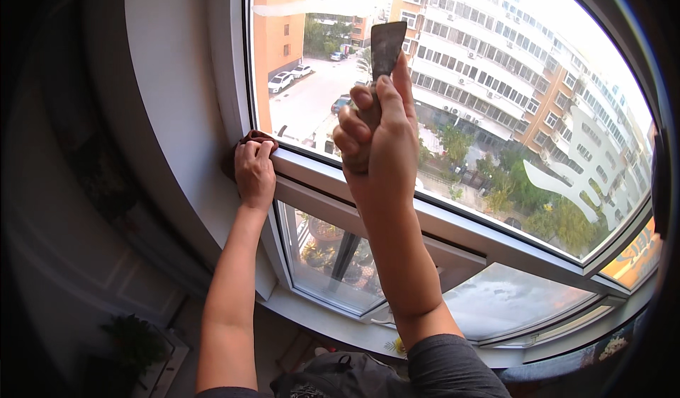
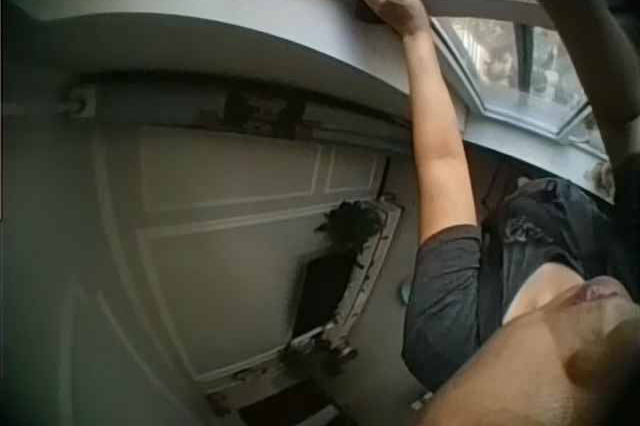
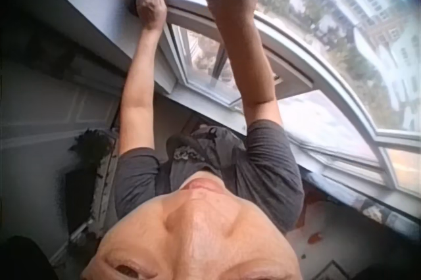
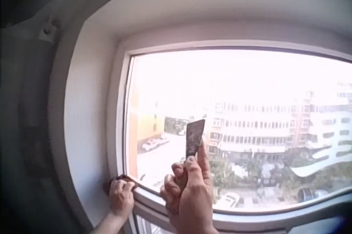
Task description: The person uses a scraper to remove residue from the window frame and glass, followed by wiping the area with a cloth. The task involves alternating between scraping and wiping motions to clean the window surface and frame.
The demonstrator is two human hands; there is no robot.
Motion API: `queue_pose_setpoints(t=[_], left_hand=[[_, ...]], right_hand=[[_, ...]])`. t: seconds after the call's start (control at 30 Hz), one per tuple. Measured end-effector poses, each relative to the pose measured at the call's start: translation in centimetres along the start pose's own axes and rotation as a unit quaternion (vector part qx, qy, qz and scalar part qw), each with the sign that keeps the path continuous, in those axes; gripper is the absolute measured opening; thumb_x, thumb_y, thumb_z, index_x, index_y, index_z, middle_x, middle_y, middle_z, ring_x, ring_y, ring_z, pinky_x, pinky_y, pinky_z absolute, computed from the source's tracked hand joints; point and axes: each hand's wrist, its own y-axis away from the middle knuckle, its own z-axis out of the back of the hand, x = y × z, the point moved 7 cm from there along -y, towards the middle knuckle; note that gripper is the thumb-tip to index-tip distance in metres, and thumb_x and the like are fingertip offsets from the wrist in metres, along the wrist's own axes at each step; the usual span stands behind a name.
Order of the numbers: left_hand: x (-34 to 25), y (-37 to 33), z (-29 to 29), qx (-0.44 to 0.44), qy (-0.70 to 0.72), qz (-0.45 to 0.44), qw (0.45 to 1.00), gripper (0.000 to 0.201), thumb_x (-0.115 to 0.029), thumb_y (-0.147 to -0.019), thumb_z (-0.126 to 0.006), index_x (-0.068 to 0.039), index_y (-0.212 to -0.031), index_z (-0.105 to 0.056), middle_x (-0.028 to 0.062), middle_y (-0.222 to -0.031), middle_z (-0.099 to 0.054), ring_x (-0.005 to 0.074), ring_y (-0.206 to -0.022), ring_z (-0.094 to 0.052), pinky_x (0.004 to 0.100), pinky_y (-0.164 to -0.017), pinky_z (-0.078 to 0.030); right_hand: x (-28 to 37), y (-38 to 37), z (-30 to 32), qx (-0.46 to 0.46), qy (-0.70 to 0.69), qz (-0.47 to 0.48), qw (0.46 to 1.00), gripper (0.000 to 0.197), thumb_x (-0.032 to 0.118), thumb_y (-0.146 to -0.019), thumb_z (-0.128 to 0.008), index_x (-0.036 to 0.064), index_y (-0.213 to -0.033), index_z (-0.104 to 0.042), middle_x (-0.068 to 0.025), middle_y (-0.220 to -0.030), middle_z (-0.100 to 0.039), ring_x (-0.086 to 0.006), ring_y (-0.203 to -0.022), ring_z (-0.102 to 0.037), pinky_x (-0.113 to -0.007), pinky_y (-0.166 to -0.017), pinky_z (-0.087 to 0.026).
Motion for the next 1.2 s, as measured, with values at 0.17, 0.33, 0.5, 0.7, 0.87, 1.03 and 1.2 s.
queue_pose_setpoints(t=[0.17, 0.33, 0.5, 0.7, 0.87, 1.03, 1.2], left_hand=[[-0.1, 0.0, -0.1, 0.02, 0.004, 0.014, 1.0, 0.014, 0.004, -0.079, -0.057, -0.008, -0.087, -0.057, 0.0088, -0.085, -0.05, 0.0283, -0.087, -0.053, 0.0414, -0.088, -0.046], [0.2, -0.2, 0.2, 0.009, 0.021, 0.011, 1.0, 0.018, 0.005, -0.078, -0.053, -0.008, -0.089, -0.059, 0.0089, -0.086, -0.052, 0.0299, -0.088, -0.053, 0.0431, -0.083, -0.046], [0.2, -0.6, 0.1, 0.023, 0.017, 0.017, 0.999, 0.014, 0.003, -0.08, -0.057, -0.008, -0.087, -0.059, 0.0081, -0.085, -0.051, 0.0282, -0.085, -0.053, 0.0411, -0.083, -0.047], [0.5, -0.4, 0.0, 0.016, 0.028, 0.024, 0.999, 0.022, 0.006, -0.077, -0.051, -0.008, -0.092, -0.06, 0.0091, -0.087, -0.053, 0.031, -0.088, -0.054, 0.0433, -0.082, -0.046], [0.4, -0.4, 0.0, 0.019, 0.023, 0.014, 0.999, 0.023, 0.006, -0.077, -0.051, -0.008, -0.092, -0.06, 0.0096, -0.086, -0.053, 0.0313, -0.088, -0.054, 0.0429, -0.081, -0.046], [0.4, -0.3, 0.0, 0.004, 0.035, 0.022, 0.999, 0.019, 0.006, -0.078, -0.052, -0.008, -0.09, -0.061, 0.009, -0.085, -0.054, 0.0301, -0.087, -0.054, 0.0429, -0.08, -0.046], [0.5, -0.4, 0.1, 0.012, 0.047, 0.026, 0.999, 0.019, 0.006, -0.079, -0.053, -0.007, -0.089, -0.061, 0.0088, -0.084, -0.054, 0.0298, -0.086, -0.055, 0.0429, -0.078, -0.047]], right_hand=[[-0.3, 0.0, -1.3, -0.01, 0.017, 0.006, 1.0, 0.052, 0.017, -0.102, -0.038, 0.0268, -0.15, -0.021, 0.0006, -0.076, -0.044, -0.0061, -0.048, -0.035, -0.021, -0.041, -0.032], [0.1, 0.6, 0.7, 0.005, -0.004, 0.012, 1.0, 0.05, 0.017, -0.1, -0.042, 0.0276, -0.147, -0.029, -0.0001, -0.077, -0.044, -0.0072, -0.053, -0.037, -0.021, -0.042, -0.033], [0.0, -0.3, -1.1, 0.005, -0.014, 0.009, 1.0, 0.049, 0.017, -0.1, -0.042, 0.0285, -0.147, -0.029, -0.0007, -0.077, -0.043, -0.0075, -0.052, -0.037, -0.021, -0.042, -0.033], [0.1, -0.5, 0.0, 0.003, -0.004, 0.002, 1.0, 0.055, 0.015, -0.101, -0.037, 0.0266, -0.151, -0.018, 0.0002, -0.076, -0.042, -0.006, -0.049, -0.035, -0.02, -0.038, -0.029], [0.4, -1.5, -1.7, 0.005, -0.017, 0.005, 1.0, 0.057, 0.016, -0.1, -0.038, 0.0243, -0.152, -0.015, 0.0, -0.075, -0.042, -0.0059, -0.049, -0.036, -0.02, -0.039, -0.03], [-0.3, -0.1, 0.3, 0.011, 0.018, 0.021, 1.0, 0.056, 0.016, -0.101, -0.037, 0.0249, -0.152, -0.016, 0.0006, -0.076, -0.042, -0.0053, -0.049, -0.036, -0.02, -0.038, -0.029], [-0.3, -1.5, -2.0, 0.005, -0.009, 0.024, 1.0, 0.056, 0.018, -0.101, -0.04, 0.0259, -0.152, -0.017, 0.0, -0.077, -0.042, -0.006, -0.049, -0.035, -0.02, -0.041, -0.031]])
